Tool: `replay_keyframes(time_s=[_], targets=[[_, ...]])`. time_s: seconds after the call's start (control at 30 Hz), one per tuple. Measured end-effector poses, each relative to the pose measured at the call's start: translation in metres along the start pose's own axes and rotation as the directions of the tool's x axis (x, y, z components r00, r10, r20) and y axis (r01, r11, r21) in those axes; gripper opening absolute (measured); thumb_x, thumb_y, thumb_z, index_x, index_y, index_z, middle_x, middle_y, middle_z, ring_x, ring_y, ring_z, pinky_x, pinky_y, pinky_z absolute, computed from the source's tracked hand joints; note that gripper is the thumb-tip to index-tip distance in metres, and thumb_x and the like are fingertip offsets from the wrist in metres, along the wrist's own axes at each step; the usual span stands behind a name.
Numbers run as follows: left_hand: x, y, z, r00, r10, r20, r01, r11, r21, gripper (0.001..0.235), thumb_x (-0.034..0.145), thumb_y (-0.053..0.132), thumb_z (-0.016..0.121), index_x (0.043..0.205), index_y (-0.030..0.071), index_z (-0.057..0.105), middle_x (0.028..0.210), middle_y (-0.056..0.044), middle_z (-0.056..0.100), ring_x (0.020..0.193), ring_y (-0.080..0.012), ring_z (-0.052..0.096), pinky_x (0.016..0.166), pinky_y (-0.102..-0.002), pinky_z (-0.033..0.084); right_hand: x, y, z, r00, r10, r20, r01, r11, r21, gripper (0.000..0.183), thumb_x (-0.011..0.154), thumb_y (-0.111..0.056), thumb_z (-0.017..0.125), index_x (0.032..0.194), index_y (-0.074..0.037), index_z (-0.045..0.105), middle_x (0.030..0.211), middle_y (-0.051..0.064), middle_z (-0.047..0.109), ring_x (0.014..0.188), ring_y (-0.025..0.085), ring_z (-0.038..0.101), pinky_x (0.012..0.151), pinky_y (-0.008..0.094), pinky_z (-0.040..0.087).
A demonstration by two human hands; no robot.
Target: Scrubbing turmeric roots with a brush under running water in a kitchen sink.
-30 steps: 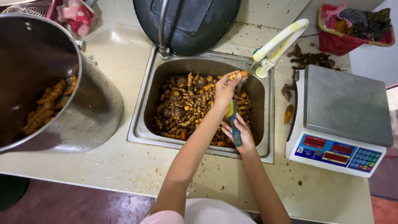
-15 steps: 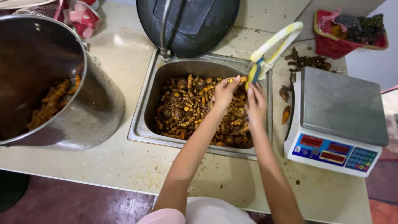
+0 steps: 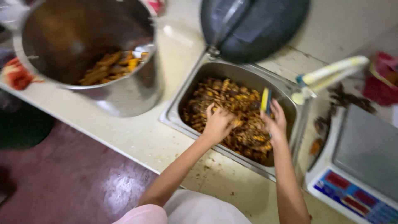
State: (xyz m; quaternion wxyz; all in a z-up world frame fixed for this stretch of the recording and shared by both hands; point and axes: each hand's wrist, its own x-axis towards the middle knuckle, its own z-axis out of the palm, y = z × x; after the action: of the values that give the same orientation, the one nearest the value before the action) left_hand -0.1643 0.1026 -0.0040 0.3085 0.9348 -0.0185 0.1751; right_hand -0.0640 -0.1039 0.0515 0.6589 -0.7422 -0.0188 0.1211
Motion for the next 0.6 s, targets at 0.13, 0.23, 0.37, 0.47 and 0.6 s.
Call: replay_keyframes(time_s=[0.13,0.23,0.37,0.47,0.6], targets=[[-0.071,-0.045,-0.077,1.0,0.002,-0.029,-0.002,1.0,-0.005,0.03,0.089,0.047,0.068,0.106,0.023,0.072,0.096,-0.002,0.07,0.111,-0.0244,0.061,0.114,-0.058,0.027,-0.008,0.102,-0.011,0.991,0.105,0.085,-0.101,0.994,-0.052,0.08,0.094,0.007,0.058,0.162,-0.009,0.02,0.163,0.02,0.031,0.126,0.048,0.051,0.086,0.058,0.058],[-0.116,-0.045,-0.142,0.997,-0.079,-0.007,0.079,0.994,0.076,0.03,0.091,0.043,0.07,0.108,0.018,0.073,0.09,-0.007,0.07,0.097,-0.0287,0.064,0.101,-0.054,0.041,-0.001,0.164,-0.029,0.956,0.279,0.091,-0.261,0.95,-0.173,0.09,0.083,0.018,0.056,0.162,-0.004,0.02,0.165,0.018,0.028,0.093,0.052,0.066,0.077,0.056,0.059],[-0.141,-0.004,-0.195,0.949,-0.214,-0.231,0.235,0.969,0.069,0.033,0.097,0.047,0.06,0.082,0.021,0.075,0.068,0.005,0.068,0.07,-0.0211,0.059,0.086,-0.041,0.038,-0.014,0.126,-0.015,0.949,0.296,-0.105,-0.309,0.94,-0.145,0.081,0.086,0.014,0.051,0.159,-0.011,0.027,0.163,0.007,0.034,0.119,0.038,0.056,0.08,0.05,0.058],[-0.137,0.016,-0.206,0.872,-0.219,-0.439,0.269,0.962,0.053,0.022,0.098,0.037,0.062,0.105,0.02,0.075,0.08,0.005,0.067,0.078,-0.0179,0.057,0.086,-0.038,0.038,-0.014,0.101,-0.009,0.887,0.401,-0.23,-0.427,0.901,-0.076,0.082,0.093,0.008,0.055,0.163,-0.013,0.018,0.155,0.024,0.038,0.095,0.042,0.066,0.078,0.048,0.058],[-0.081,0.047,-0.281,0.713,-0.197,-0.673,-0.084,0.929,-0.361,0.018,0.088,0.014,0.072,0.071,0.009,0.071,0.07,-0.005,0.073,0.062,-0.0149,0.069,0.062,-0.028,0.054,-0.003,0.15,-0.029,0.878,0.4,-0.263,-0.401,0.914,0.051,0.079,0.095,0.004,0.057,0.162,-0.016,0.02,0.134,0.038,0.052,0.072,0.047,0.066,0.071,0.053,0.058]])
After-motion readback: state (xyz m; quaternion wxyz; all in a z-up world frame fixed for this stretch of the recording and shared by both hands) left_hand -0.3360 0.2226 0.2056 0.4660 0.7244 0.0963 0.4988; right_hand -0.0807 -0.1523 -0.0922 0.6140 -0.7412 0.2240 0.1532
